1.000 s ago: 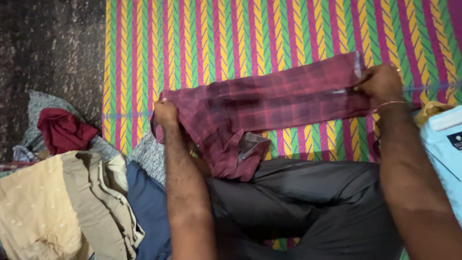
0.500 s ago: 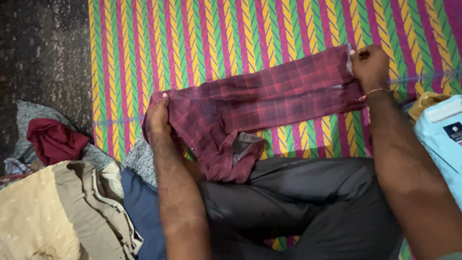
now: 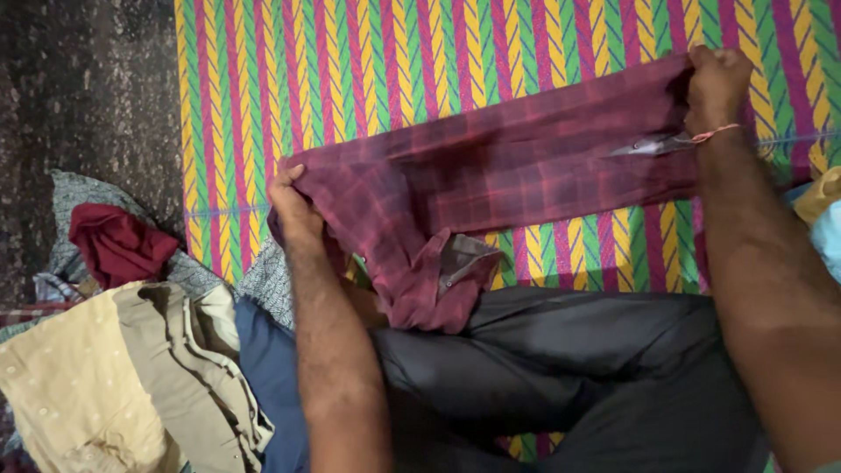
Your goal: The person folds a maroon plaid shirt on a colorful mat. They smooth the fabric, fold the sleeves inward, fold the shirt in half lengthwise, then fold it into thirds to create a compact rectangle. The person buttons the collar and smooths the final folded shirt.
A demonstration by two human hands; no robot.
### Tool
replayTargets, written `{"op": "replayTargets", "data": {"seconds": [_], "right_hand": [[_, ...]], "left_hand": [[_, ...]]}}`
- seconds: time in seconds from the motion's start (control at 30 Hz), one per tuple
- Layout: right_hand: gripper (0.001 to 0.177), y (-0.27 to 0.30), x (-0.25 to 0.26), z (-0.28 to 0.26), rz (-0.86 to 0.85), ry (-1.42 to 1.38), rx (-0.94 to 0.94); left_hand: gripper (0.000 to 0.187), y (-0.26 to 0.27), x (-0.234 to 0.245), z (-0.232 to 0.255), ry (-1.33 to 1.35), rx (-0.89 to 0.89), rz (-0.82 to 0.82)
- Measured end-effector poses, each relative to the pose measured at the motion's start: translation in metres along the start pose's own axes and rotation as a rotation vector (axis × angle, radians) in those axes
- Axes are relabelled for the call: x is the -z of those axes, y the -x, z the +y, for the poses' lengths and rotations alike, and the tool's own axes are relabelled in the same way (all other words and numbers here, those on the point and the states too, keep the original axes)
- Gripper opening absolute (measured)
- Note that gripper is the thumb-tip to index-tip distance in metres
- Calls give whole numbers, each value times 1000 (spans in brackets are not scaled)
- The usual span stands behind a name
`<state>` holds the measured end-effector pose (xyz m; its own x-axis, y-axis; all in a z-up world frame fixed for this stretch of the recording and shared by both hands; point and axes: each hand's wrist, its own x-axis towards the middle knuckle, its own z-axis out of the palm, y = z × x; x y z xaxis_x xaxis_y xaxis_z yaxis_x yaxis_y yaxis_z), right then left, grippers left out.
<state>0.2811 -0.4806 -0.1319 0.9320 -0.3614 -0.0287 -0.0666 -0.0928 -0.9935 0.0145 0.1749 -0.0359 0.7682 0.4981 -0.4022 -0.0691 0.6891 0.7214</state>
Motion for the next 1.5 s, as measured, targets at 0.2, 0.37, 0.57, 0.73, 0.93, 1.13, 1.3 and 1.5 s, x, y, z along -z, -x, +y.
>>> {"op": "replayTargets", "data": {"seconds": [0.2, 0.37, 0.57, 0.73, 0.93, 1.13, 1.3, 1.5], "right_hand": [[17, -13, -2, 23, -20, -40, 338], [25, -16, -2, 20, -52, -115, 63], [37, -5, 1, -6, -211, 289, 61], [64, 23, 8, -49, -429, 477, -21], [51, 33, 20, -76, -402, -7, -32], [31, 21, 51, -62, -540, 214, 77], [16, 22, 63, -42, -760, 440, 96], [19, 21, 57, -43, -763, 547, 153]], "left_hand": [[22, -27, 3, -18, 34, -147, -145], [22, -48, 3, -31, -164, -153, -36], [38, -28, -23, -24, -566, -82, 254], [45, -19, -28, -23, -1359, -7, 350], [58, -31, -11, -32, -1443, -285, 446], [51, 18, -33, -14, -1526, -250, 388], [49, 60, -74, 4, -2004, 195, 369], [55, 48, -82, 8, -1958, 26, 549]]}}
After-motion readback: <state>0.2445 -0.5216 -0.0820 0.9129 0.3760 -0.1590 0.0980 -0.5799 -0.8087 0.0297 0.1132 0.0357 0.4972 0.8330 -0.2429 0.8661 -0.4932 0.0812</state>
